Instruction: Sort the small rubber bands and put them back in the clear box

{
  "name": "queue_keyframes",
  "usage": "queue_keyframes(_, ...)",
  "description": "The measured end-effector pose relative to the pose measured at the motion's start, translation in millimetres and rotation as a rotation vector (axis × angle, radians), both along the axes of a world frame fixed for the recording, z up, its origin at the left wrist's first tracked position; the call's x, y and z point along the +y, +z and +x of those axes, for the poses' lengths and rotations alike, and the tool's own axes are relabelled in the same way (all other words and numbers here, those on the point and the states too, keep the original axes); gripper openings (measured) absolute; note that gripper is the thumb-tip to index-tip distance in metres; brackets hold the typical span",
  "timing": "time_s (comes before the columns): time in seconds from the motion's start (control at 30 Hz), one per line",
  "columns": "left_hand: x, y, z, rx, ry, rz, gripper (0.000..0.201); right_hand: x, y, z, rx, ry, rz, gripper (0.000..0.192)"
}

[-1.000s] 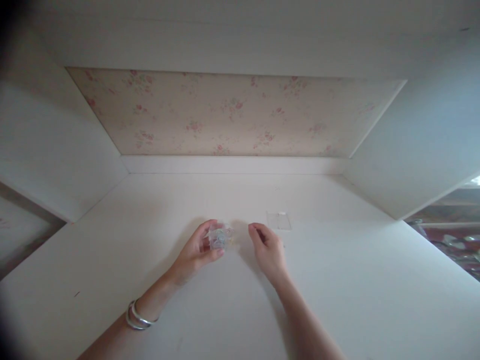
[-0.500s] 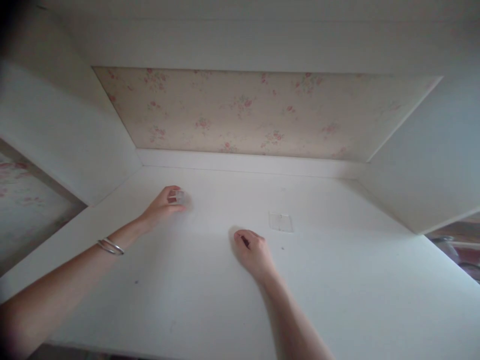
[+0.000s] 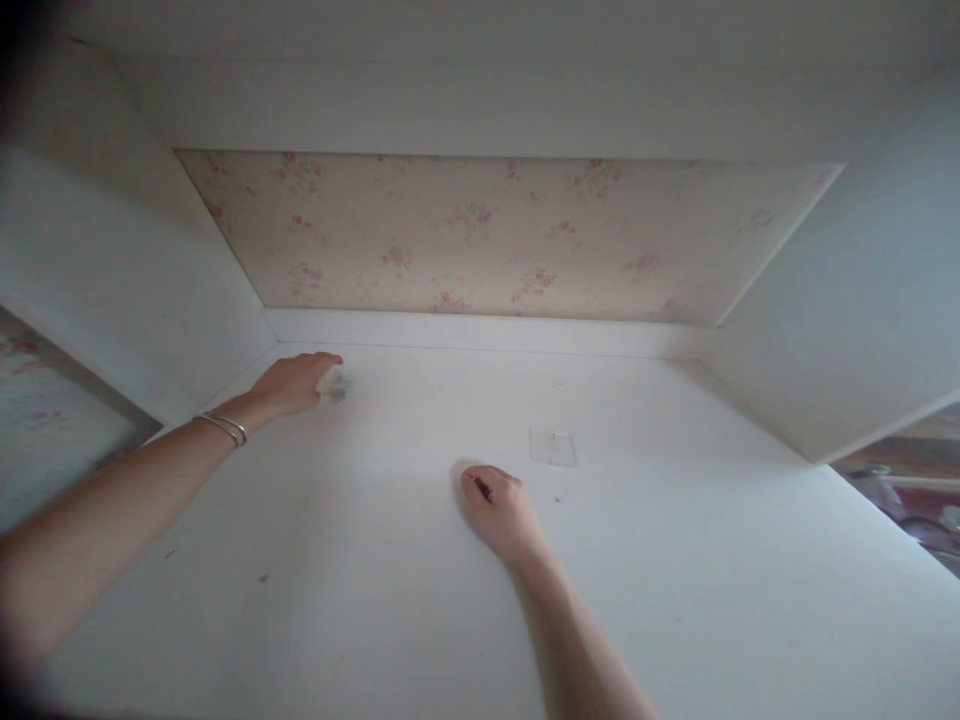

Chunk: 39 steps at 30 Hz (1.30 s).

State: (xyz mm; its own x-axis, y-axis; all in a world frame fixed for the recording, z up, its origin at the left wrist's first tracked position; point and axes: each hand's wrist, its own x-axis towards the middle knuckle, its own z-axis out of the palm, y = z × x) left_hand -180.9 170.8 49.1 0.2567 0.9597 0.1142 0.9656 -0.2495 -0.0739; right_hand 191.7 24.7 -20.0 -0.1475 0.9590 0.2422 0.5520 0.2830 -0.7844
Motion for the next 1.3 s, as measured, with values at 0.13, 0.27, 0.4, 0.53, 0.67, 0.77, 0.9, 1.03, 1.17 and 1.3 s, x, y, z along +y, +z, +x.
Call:
queue_keyframes(0.13, -2, 8.1, -1, 0.317, -0.221, 0.014, 0.069, 1, -1.6, 0, 0.014, -0.007, -0.007, 0.027)
queue_keyframes(0.27, -8, 11.1, -3, 0.41, -0.23, 0.128, 0.066, 1, -3.5, 0, 0.015, -0.015, -0.011, 0.028)
queue_keyframes(0.4, -13, 9.1, -3, 0.428, -0.277, 0.173, 0.06, 1, -3.4, 1, 0.006, -0.016, -0.02, 0.029)
queue_keyframes(0.53, -20, 13.4, -1, 0.405, -0.314, 0.186, 0.056, 1, -3.7, 1, 0.001, -0.022, -0.031, 0.029)
queue_keyframes(0.67, -28, 21.6, 7, 0.126, -0.076, 0.291, 0.053, 1, -4.3, 2, -0.004, -0.037, -0.03, 0.031)
queue_keyframes(0.77, -33, 19.1, 19, -0.232, 0.113, 0.238, 0.058, 0, -2.7, 2, 0.001, -0.037, -0.034, 0.033)
queue_keyframes(0.9, -48, 7.6, 43, -0.791, 0.041, -0.007, 0.065, -1, 0.5, 2, 0.003, -0.027, -0.05, 0.034)
queue_keyframes(1.03, -78, 1.1, 78, -1.182, -0.058, -0.156, 0.066, -2, 2.8, 0, 0.076, -0.038, -0.083, 0.033)
queue_keyframes(1.17, -108, -2.4, 118, -1.447, -0.066, -0.337, 0.068, -4, 6.6, 1, 0.255, -0.073, -0.196, 0.037)
queue_keyframes(1.3, -130, -11.1, 152, -1.605, -0.062, -0.48, 0.071, -3, 12.2, 6, 0.523, -0.086, -0.297, 0.046)
